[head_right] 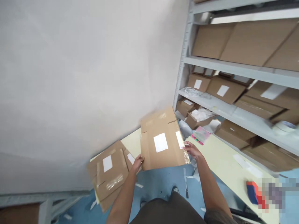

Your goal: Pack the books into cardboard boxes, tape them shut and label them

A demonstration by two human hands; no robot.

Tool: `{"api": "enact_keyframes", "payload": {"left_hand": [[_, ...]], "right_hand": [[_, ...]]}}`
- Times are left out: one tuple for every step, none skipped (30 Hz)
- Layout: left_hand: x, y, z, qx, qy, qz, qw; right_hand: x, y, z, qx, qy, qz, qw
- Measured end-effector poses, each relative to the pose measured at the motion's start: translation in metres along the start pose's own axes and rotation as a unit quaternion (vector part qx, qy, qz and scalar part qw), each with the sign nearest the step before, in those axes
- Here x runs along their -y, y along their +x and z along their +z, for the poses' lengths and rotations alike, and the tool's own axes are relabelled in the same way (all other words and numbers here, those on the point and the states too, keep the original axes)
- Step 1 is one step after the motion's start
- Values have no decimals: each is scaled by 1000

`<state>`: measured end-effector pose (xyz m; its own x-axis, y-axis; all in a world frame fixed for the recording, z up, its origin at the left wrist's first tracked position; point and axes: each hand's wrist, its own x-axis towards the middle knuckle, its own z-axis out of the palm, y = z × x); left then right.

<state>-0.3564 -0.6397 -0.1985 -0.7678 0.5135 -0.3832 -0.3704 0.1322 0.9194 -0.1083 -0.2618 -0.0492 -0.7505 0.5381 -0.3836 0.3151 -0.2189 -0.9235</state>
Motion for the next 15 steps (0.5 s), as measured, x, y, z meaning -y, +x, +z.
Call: {"api": "enact_keyframes", "payload": {"left_hand": [[-6,4,8,12,-11,0,1000],[-12,9,17,28,-13,-2,1000],[-19,15,28,45,-10,-4,999],[-26,21,40,65,-4,-8,998],[-33,28,54,85,3,-10,996],[-39,34,69,103,12,-10,995],[-45,40,87,117,22,-8,993],[-51,45,106,130,32,-5,991],[-56,50,126,143,42,-3,989],[-61,54,147,157,52,-4,986],[-65,58,168,172,63,-5,983],[-70,61,189,187,73,-4,980],[-74,65,210,202,84,0,976],[-78,68,231,216,96,7,972],[-81,71,251,227,108,16,968]], "right_hand": [[-5,-5,-13,-6,19,3,1000],[-9,-11,-26,-9,41,5,999],[-14,-17,-40,-12,62,5,998],[-18,-23,-54,-20,80,4,997],[-22,-30,-68,-29,94,2,995],[-27,-38,-84,-38,108,0,993],[-32,-46,-99,-48,121,-2,991],[-39,-54,-116,-59,134,-4,989],[-47,-62,-132,-71,147,-5,987],[-56,-71,-148,-84,160,-5,984],[-66,-79,-164,-100,172,-4,980],[-77,-87,-179,-119,183,-4,976],[-88,-95,-193,-141,193,-4,971],[-99,-101,-205,-165,199,-5,966],[-110,-107,-216,-191,203,-5,960]]}}
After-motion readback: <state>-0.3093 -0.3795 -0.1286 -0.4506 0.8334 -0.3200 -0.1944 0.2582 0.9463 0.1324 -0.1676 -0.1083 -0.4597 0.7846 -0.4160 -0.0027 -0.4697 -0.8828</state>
